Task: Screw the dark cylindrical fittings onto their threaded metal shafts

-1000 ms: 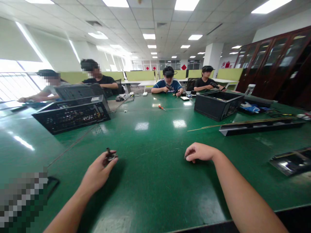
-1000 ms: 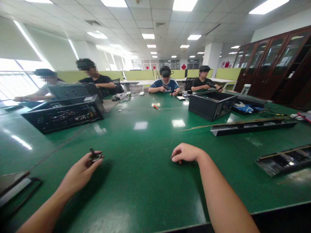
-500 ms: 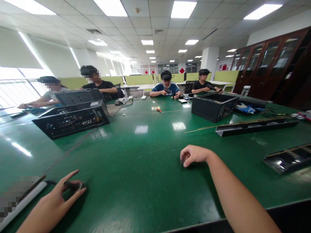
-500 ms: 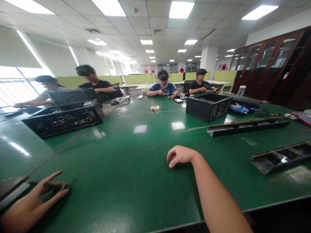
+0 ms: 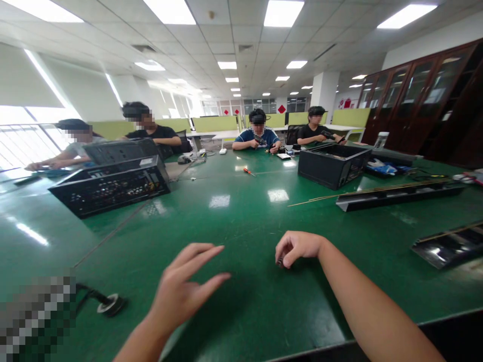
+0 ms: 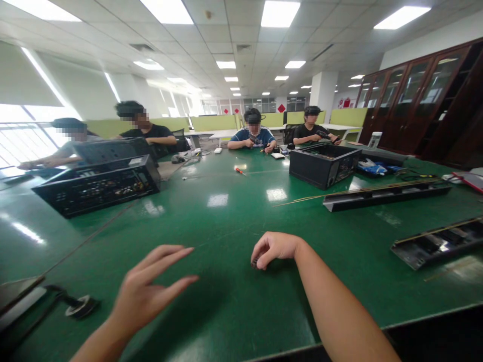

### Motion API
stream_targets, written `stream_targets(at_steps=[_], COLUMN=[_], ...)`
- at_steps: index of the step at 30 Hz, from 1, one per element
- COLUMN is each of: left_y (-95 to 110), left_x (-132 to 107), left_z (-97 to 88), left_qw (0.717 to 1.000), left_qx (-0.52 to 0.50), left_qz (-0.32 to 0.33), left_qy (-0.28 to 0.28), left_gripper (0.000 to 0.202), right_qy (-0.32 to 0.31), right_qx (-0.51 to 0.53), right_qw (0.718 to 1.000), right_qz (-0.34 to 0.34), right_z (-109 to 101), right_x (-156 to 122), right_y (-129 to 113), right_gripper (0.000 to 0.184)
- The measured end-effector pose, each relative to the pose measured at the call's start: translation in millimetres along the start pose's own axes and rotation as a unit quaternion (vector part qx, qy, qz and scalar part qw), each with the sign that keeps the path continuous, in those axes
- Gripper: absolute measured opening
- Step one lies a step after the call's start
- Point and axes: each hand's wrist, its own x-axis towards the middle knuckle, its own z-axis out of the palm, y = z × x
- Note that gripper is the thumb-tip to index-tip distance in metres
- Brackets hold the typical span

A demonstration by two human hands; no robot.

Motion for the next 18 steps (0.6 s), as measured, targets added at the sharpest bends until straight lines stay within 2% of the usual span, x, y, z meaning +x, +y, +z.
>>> stream_targets(at_steps=[3, 4, 6, 9, 12, 14, 16, 18], left_y=[39.0, 45.7, 52.8, 56.3, 58.5, 55.6, 44.2, 22.5], left_x=[40.5, 47.9, 55.0, 55.1, 54.3, 53.2, 47.7, 34.5], left_z=[61.2, 78.0, 102.5, 118.1, 115.2, 103.1, 80.2, 46.4], left_qw=[0.976, 0.967, 0.958, 0.953, 0.949, 0.947, 0.955, 0.973], left_qx=[-0.15, -0.185, -0.25, -0.301, -0.313, -0.319, -0.289, -0.185], left_qz=[0.074, 0.09, 0.084, 0.04, 0.02, -0.001, -0.046, -0.11], left_qy=[-0.142, -0.153, -0.112, -0.015, 0.013, 0.019, 0.038, 0.077], left_gripper=[0.05, 0.043, 0.028, 0.021, 0.017, 0.014, 0.012, 0.014], right_qy=[-0.03, -0.032, -0.018, 0.025, 0.045, 0.031, 0.007, -0.014], right_qx=[0.016, 0.021, 0.041, 0.09, 0.127, 0.133, 0.122, 0.1], right_qw=[0.999, 0.999, 0.998, 0.992, 0.986, 0.987, 0.99, 0.994], right_qz=[-0.009, -0.019, -0.049, -0.087, -0.098, -0.088, -0.066, -0.04], right_z=[3.4, 3.3, 2.2, 1.4, 4.3, 7.1, 9.4, 10.4], right_x=[1.8, 1.3, -0.2, -0.3, 3.7, 7.3, 10.4, 13.0], right_y=[2.5, 3.2, 3.4, 1.4, -0.8, -1.4, -1.6, -1.4], right_gripper=[0.038, 0.037, 0.035, 0.036, 0.037, 0.04, 0.047, 0.052])
